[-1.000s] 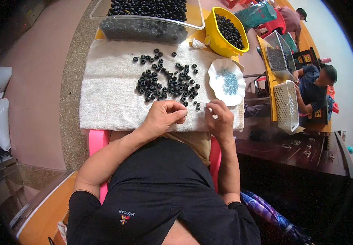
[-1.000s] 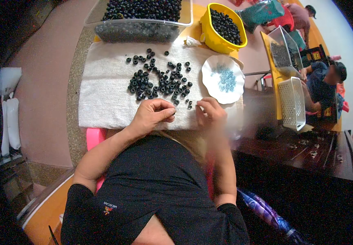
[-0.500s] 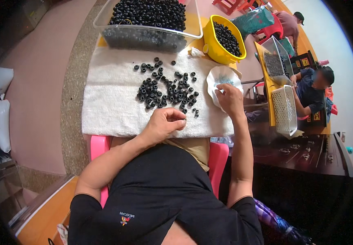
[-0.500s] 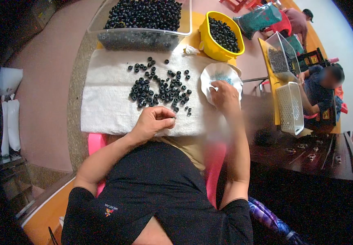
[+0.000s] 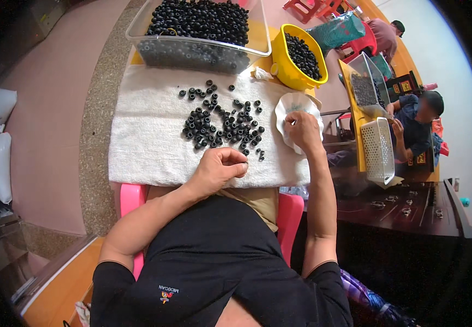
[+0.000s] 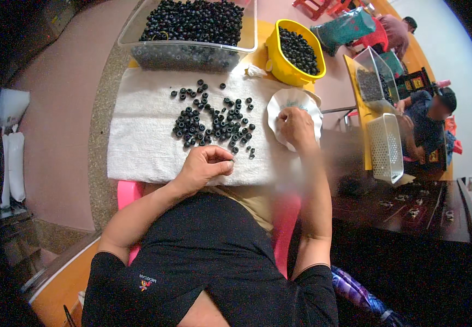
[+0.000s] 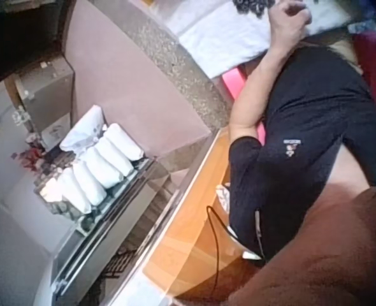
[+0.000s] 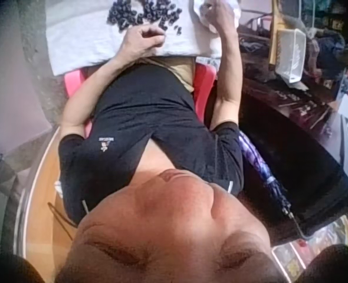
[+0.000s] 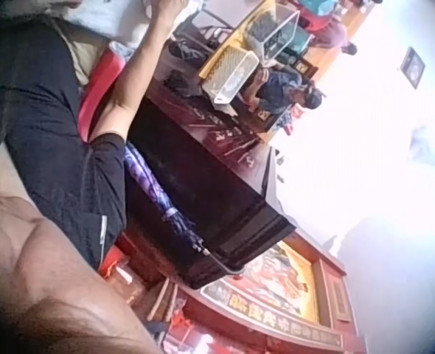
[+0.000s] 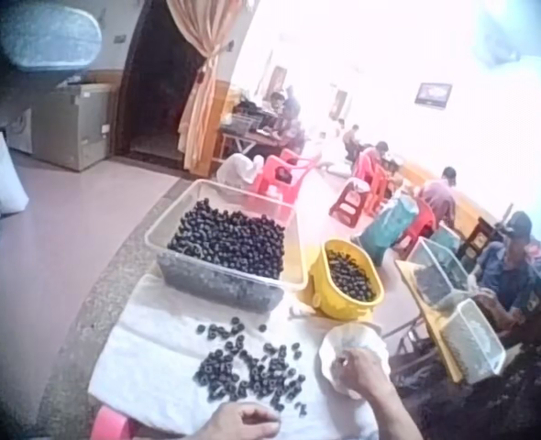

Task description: Sorting small black components into different containers on a workbench.

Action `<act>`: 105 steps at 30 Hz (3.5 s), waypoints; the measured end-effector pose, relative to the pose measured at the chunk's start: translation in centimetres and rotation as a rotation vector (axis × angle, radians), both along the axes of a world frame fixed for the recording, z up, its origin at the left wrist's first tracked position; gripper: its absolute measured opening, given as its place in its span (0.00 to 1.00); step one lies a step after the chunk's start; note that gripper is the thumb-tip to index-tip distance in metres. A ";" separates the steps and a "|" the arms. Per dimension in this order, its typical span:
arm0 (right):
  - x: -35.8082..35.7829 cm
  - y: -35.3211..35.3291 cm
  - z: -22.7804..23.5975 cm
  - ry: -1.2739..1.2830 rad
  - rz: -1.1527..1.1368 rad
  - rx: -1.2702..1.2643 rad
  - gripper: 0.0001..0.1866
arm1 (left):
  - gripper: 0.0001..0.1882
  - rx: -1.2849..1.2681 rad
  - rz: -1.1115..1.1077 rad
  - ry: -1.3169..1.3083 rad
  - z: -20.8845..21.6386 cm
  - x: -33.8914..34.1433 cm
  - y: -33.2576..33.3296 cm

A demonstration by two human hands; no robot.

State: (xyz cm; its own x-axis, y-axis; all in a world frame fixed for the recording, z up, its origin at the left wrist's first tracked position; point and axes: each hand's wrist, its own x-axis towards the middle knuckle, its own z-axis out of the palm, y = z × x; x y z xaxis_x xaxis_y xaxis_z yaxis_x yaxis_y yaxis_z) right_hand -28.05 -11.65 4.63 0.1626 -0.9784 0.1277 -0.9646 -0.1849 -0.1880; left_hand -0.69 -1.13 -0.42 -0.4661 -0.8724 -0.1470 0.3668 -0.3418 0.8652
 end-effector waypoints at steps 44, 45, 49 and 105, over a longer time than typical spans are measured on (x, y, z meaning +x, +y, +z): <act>-1.6 4.8 -0.3 -0.663 -0.069 0.007 0.10 | 0.07 0.060 0.052 0.055 1.3 -0.1 0.1; -1.8 4.7 -0.5 -0.685 -0.064 -0.020 0.10 | 0.06 0.035 0.042 0.036 1.4 -0.3 0.0; -2.0 4.7 -0.4 -0.909 -0.082 0.028 0.11 | 0.06 0.009 0.049 -0.002 2.2 -1.4 -0.7; -3.2 7.1 -0.2 -1.516 -0.002 0.192 0.11 | 0.10 -0.410 -0.279 -0.449 6.6 -12.0 -9.7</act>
